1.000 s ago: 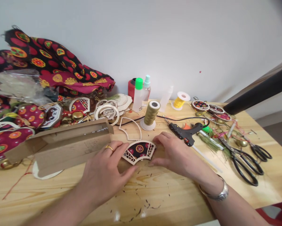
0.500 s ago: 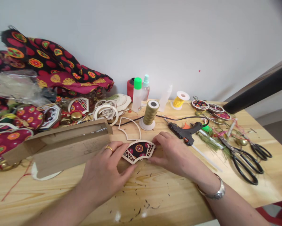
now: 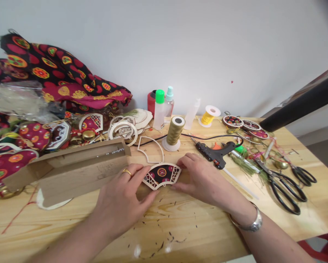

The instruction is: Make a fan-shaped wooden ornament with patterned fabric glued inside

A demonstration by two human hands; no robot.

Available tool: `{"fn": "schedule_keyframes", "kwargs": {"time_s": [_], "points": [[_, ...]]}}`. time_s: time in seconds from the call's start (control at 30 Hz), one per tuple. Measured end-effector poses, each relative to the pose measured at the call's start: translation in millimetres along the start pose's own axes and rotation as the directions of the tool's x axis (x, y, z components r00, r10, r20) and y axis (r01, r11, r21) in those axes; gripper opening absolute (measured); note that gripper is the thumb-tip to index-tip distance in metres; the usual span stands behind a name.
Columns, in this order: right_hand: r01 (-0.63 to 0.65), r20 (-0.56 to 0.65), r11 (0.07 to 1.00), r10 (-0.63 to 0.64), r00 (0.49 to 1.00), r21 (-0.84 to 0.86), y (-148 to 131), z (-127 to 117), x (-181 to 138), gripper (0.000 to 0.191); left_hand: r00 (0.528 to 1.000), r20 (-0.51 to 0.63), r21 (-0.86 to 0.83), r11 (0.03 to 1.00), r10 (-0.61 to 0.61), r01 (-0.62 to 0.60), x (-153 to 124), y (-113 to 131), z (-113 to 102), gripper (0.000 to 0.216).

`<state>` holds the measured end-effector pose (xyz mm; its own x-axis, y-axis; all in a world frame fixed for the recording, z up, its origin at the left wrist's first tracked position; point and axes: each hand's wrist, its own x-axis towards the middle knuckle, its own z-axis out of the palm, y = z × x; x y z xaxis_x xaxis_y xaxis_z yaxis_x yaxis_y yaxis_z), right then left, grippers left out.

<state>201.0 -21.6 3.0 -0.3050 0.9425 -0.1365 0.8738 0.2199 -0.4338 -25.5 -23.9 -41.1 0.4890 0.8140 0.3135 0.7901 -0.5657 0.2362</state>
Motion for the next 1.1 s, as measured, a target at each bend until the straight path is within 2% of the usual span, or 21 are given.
{"fn": "schedule_keyframes", "kwargs": {"time_s": [0.27, 0.4, 0.5, 0.57, 0.67, 1.1], "points": [[0.010, 0.001, 1.000, -0.010, 1.000, -0.008, 0.0, 1.1, 2.1, 0.030, 1.000, 0.008, -0.013, 1.000, -0.003, 0.003, 0.0, -1.5, 2.0, 0.045], [0.032, -0.033, 0.999, -0.031, 0.999, 0.025, 1.8, 0.5, -0.5, 0.038, 1.000, 0.025, 0.010, 1.000, -0.013, 0.013, -1.1, -1.4, -0.7, 0.053], [0.150, -0.096, 0.984, -0.141, 0.985, 0.095, 3.7, -1.0, -2.4, 0.037, 0.997, -0.063, -0.014, 0.999, -0.032, 0.032, -1.1, -0.5, -4.1, 0.061], [0.258, -0.135, 0.957, -0.241, 0.961, 0.130, 4.3, -2.1, -2.8, 0.029, 0.991, -0.122, -0.061, 0.997, -0.052, 0.045, -0.7, 0.3, -5.8, 0.056], [0.333, -0.144, 0.930, -0.312, 0.939, 0.153, 4.5, -3.0, -2.1, 0.023, 0.992, -0.117, -0.130, 0.991, -0.047, 0.032, 0.4, 1.0, -6.3, 0.050], [0.284, -0.147, 0.948, -0.263, 0.953, 0.144, 8.0, 1.6, 1.8, 0.026, 0.998, -0.056, -0.205, 0.979, -0.026, 0.014, 1.3, 0.5, -3.4, 0.052]]}}
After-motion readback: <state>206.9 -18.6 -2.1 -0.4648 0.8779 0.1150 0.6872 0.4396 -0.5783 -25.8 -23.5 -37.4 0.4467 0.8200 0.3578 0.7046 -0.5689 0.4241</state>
